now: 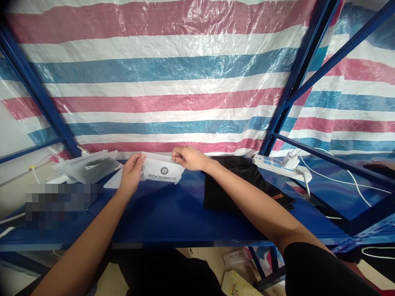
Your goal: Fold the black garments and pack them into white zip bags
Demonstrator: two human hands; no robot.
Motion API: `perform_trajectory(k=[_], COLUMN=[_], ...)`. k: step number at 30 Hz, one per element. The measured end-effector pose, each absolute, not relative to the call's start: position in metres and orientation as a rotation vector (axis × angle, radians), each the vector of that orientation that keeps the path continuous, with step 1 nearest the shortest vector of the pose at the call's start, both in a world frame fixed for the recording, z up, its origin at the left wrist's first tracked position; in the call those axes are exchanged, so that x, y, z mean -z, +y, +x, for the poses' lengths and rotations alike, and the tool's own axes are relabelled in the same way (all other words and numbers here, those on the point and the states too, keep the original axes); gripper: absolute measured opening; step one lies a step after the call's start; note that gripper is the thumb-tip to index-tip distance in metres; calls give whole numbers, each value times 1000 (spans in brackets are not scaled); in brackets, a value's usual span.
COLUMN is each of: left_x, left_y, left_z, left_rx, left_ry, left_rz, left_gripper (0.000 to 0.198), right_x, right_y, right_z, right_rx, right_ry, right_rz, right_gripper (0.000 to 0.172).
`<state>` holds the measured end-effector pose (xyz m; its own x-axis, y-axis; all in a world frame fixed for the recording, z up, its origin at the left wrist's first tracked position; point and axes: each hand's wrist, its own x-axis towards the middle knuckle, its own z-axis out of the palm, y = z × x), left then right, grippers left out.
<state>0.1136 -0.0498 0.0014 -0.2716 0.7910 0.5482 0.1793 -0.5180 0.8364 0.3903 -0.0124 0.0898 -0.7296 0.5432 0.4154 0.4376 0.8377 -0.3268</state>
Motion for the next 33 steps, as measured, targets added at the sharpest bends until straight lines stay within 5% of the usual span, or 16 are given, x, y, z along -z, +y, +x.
perform_trajectory(k=[13, 22, 29, 33], left_x=[4, 1, -13, -19], left_y=[-45, -49, -50, -58], left_z=[113, 111, 67, 31], left_rx=[-1830, -1458, -1987, -1968], left_ry=[1290, 1351, 1862, 2265], left_rz=[1499, 1699, 1582, 1660], left_gripper=[38, 46, 36, 32], right_x=[-80, -72, -35, -2], right_y=[14, 5, -27, -32], right_z=[403, 395, 360, 347], right_rx=[-255, -72, 28, 0], right_ry=[-2567, -2538, -2437, -2658], right_rz=[-668, -637, -373, -278], right_gripper=[16, 16, 34, 38])
